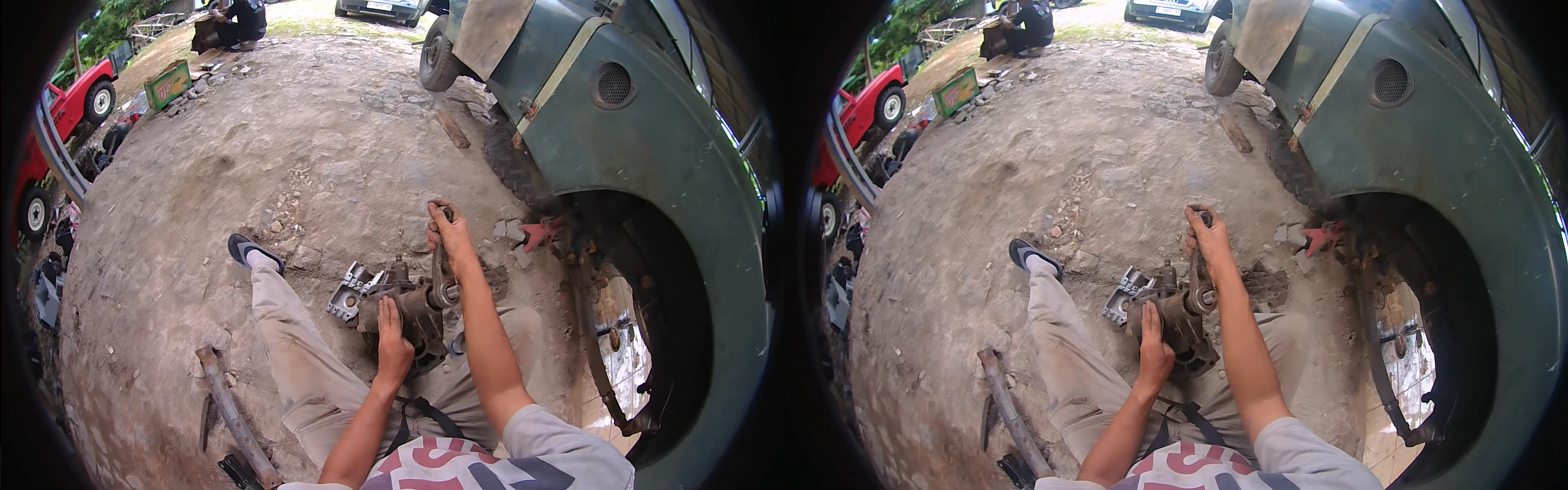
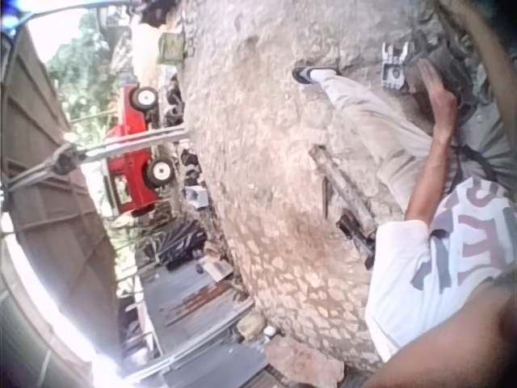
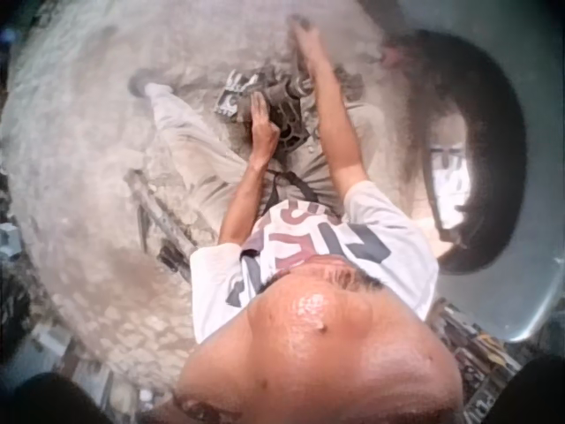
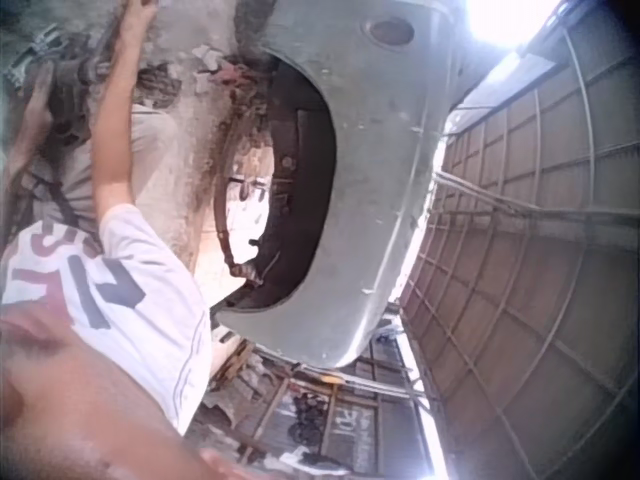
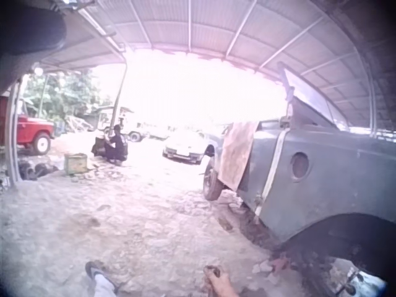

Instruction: The person sits on the ground and repeatedly rotates a crank attached to a mechanical housing, likely testing or adjusting internal components. The person holds the housing steady with one hand while turning the crank with the other.

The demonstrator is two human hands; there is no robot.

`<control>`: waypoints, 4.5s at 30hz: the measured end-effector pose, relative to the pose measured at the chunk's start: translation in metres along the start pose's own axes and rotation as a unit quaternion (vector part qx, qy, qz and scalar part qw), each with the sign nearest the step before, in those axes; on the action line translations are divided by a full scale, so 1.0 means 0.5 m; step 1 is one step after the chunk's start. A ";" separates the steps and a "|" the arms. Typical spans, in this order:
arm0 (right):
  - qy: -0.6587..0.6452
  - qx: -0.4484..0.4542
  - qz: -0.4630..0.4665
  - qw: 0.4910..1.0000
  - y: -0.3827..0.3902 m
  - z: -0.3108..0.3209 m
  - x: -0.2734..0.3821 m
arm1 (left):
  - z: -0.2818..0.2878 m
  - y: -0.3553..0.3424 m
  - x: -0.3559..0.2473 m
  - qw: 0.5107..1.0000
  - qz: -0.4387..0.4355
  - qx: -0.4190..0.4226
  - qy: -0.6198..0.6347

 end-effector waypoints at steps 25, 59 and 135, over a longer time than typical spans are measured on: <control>-0.048 0.017 -0.007 0.999 0.001 -0.024 0.001 | 0.037 -0.026 0.121 0.996 0.070 -0.049 -0.018; -0.020 0.011 0.011 1.000 -0.004 -0.027 0.018 | 0.054 -0.038 0.129 0.994 0.098 -0.048 -0.032; -0.054 0.039 -0.004 0.998 -0.001 -0.013 -0.007 | -0.021 0.005 -0.093 0.999 -0.005 -0.031 -0.011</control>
Point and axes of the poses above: each hand's wrist, its own y-axis away from the middle knuckle, its own z-axis out of the back of the hand, x = y × z, the point moved 8 cm from there along -y, towards the middle knuckle, and after that the axes turned 7 degrees about y, right-handed, at the moved point
